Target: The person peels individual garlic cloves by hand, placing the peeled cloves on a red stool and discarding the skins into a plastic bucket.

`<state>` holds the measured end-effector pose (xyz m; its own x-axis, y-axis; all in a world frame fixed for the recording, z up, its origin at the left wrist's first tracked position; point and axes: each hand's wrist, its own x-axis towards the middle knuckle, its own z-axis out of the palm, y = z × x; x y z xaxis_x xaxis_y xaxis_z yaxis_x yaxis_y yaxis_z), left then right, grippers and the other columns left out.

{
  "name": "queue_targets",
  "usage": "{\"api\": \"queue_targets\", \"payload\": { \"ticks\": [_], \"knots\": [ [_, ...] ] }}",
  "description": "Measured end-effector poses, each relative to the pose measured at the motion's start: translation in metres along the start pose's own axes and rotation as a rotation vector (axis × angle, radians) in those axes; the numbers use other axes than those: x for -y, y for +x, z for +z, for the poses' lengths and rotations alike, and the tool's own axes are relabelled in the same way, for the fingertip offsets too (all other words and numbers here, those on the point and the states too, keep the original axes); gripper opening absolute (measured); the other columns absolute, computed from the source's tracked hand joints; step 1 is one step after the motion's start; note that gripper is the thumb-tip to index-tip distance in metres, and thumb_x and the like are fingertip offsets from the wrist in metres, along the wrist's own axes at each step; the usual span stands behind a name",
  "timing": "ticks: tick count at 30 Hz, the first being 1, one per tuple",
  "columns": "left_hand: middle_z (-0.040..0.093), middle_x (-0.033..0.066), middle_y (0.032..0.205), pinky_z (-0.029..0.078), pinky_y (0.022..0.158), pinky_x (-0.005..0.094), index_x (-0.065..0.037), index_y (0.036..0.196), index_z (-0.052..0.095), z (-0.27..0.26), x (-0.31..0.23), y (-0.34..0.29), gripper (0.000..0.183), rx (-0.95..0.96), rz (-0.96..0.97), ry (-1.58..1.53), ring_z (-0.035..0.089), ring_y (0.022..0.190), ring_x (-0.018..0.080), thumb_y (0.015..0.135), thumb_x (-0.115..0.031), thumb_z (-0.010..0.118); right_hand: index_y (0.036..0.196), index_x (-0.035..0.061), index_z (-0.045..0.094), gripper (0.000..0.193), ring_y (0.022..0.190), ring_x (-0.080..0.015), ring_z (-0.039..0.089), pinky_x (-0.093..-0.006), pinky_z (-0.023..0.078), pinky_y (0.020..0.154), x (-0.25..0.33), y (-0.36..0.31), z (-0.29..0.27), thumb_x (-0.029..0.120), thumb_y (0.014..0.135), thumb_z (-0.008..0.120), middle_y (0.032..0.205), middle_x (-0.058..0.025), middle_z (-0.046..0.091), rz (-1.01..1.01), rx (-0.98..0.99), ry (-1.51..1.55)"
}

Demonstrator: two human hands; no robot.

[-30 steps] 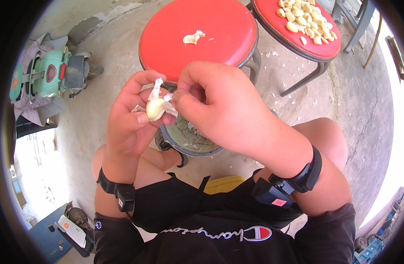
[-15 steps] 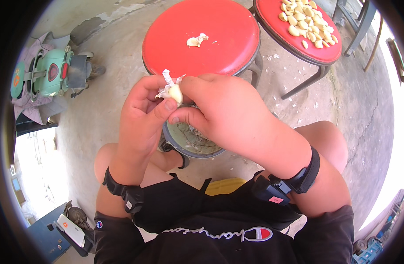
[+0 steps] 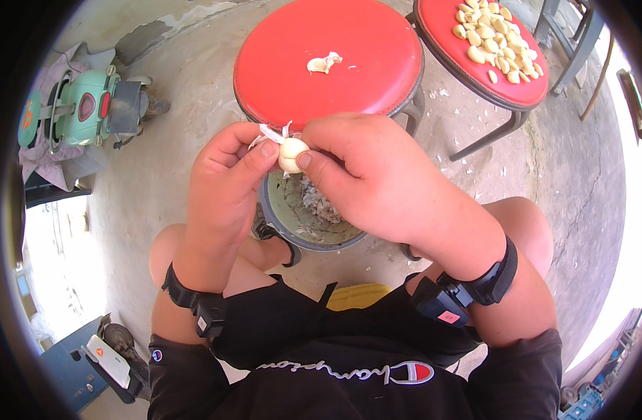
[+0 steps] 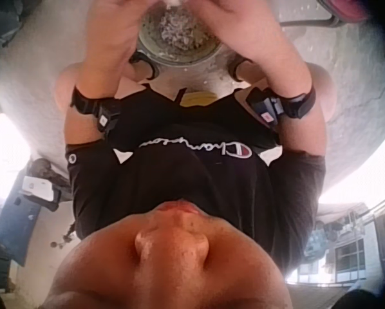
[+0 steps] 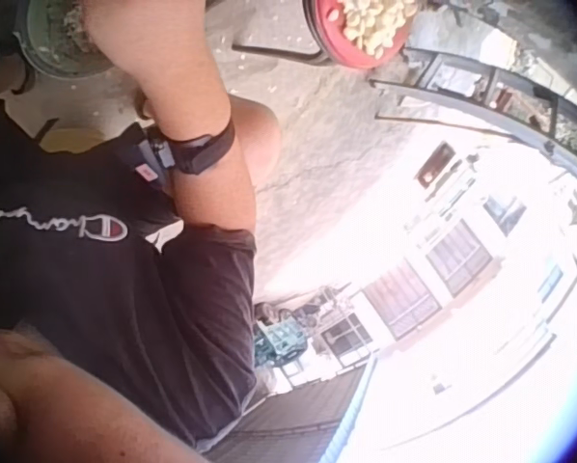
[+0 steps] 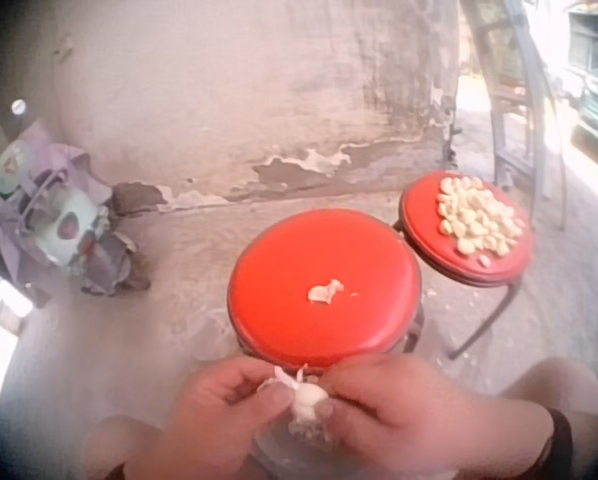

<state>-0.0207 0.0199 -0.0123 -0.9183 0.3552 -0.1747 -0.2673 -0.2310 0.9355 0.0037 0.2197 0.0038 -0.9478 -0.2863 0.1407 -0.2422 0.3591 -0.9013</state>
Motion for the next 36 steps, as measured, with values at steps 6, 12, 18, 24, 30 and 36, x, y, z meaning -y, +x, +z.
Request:
{"api": "queue_targets", "payload": {
  "ticks": [6, 12, 18, 24, 30, 36],
  "knots": [
    [0.068, 0.0031, 0.096, 0.05, 0.08, 0.0245, 0.0, 0.104, 0.065, 0.004, -0.001, -0.003, 0.011, -0.051, 0.103, 0.146, 0.062, 0.09, 0.0084, 0.099, -0.009, 0.063, 0.1, -0.0023, 0.064, 0.015, 0.075, -0.0241, 0.06, -0.0345, 0.048, 0.067, -0.001, -0.001, 0.003, 0.012, 0.096, 0.059, 0.081, -0.0128, 0.063, 0.09, 0.042, 0.082],
    [0.067, 0.0005, 0.094, 0.049, 0.078, 0.0236, -0.002, 0.105, 0.065, 0.003, 0.006, -0.001, 0.011, -0.058, 0.22, 0.278, 0.059, 0.086, 0.0071, 0.098, -0.01, 0.064, 0.102, -0.0017, 0.065, 0.016, 0.072, -0.0146, 0.058, -0.0293, 0.047, 0.066, 0.0, 0.0, 0.004, 0.013, 0.097, 0.064, 0.082, -0.0078, 0.064, 0.255, 0.106, 0.144],
    [0.067, 0.0014, 0.094, 0.05, 0.075, 0.024, -0.001, 0.105, 0.064, -0.001, 0.003, -0.003, 0.01, 0.028, 0.297, 0.476, 0.06, 0.084, 0.0078, 0.097, -0.008, 0.063, 0.097, 0.0038, 0.066, 0.015, 0.074, -0.0348, 0.063, -0.0414, 0.05, 0.063, -0.008, -0.001, 0.008, 0.012, 0.086, 0.071, 0.078, -0.0133, 0.062, -0.086, -0.079, -0.242],
    [0.067, 0.0032, 0.092, 0.051, 0.077, 0.0235, 0.0, 0.103, 0.062, -0.002, 0.0, -0.002, 0.007, 0.021, 0.176, 0.318, 0.062, 0.085, 0.0087, 0.098, -0.006, 0.06, 0.099, 0.0047, 0.066, 0.018, 0.079, -0.0353, 0.064, -0.0426, 0.052, 0.067, -0.006, -0.002, 0.008, 0.01, 0.083, 0.073, 0.083, -0.0132, 0.064, -0.13, -0.063, -0.28],
    [0.067, 0.0037, 0.093, 0.053, 0.079, 0.0244, 0.0, 0.101, 0.061, -0.003, 0.0, 0.0, 0.008, 0.005, 0.153, 0.3, 0.063, 0.085, 0.0089, 0.099, -0.007, 0.059, 0.1, 0.004, 0.067, 0.02, 0.078, -0.034, 0.064, -0.041, 0.051, 0.067, -0.009, 0.0, 0.007, 0.008, 0.081, 0.074, 0.083, -0.0131, 0.065, -0.143, -0.061, -0.156],
    [0.065, 0.0044, 0.099, 0.052, 0.079, 0.0248, -0.001, 0.105, 0.061, -0.005, 0.0, 0.002, 0.012, 0.064, 0.094, 0.061, 0.062, 0.089, 0.01, 0.099, -0.011, 0.061, 0.101, 0.0044, 0.068, 0.021, 0.076, -0.0334, 0.064, -0.0405, 0.051, 0.065, -0.008, -0.002, 0.003, 0.008, 0.081, 0.075, 0.083, -0.0128, 0.065, -0.076, -0.043, -0.093]
  ]
}}
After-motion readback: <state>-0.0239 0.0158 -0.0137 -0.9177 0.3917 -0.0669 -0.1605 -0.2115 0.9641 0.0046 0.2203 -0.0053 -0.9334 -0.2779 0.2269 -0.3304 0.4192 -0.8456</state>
